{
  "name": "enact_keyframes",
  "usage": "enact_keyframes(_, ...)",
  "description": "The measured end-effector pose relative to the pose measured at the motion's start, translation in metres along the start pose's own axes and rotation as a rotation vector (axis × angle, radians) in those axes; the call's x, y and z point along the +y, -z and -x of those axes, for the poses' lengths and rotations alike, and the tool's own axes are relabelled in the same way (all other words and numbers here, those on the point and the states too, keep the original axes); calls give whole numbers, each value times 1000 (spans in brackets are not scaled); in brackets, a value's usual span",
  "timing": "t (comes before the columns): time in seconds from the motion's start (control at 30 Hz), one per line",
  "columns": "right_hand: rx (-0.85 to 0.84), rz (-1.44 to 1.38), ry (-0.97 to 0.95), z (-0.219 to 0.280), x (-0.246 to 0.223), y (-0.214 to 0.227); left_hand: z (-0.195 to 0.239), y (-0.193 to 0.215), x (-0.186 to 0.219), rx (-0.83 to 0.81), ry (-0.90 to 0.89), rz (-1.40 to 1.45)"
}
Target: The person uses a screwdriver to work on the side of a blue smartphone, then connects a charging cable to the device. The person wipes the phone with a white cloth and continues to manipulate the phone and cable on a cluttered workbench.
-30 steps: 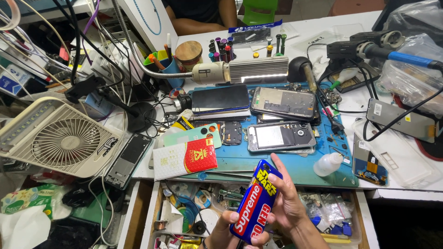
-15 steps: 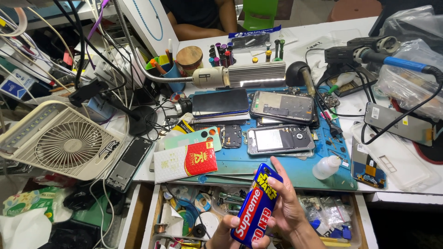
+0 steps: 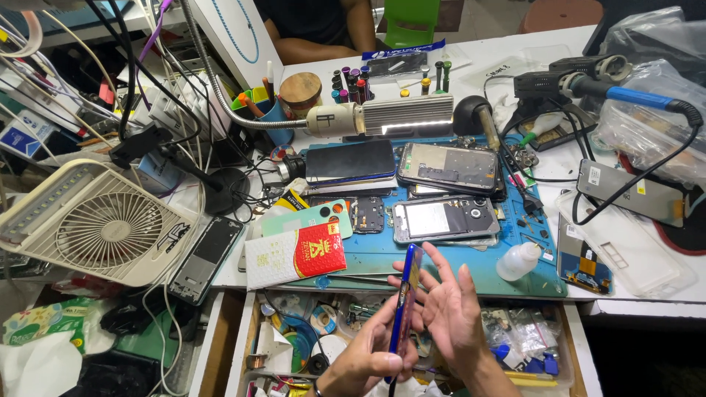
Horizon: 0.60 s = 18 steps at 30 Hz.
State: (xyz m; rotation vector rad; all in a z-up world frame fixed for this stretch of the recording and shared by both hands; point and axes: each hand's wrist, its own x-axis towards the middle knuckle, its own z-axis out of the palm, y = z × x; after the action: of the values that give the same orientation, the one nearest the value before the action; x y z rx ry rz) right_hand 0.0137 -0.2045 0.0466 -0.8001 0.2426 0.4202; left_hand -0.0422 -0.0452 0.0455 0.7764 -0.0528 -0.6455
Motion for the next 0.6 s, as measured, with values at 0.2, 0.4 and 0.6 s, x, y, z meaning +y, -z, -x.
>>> enact_keyframes(0.2,-76,333,246,-4,42,23,-3,6,-11,525,-500,-1153)
enact_keyframes(0.4,-159,666,522,10,31,5,-5,34,-29,518,-805,-1301)
enact_keyframes(0.6,-168,847,405,4,39,9,-5,46,-35,641,-772,-1343)
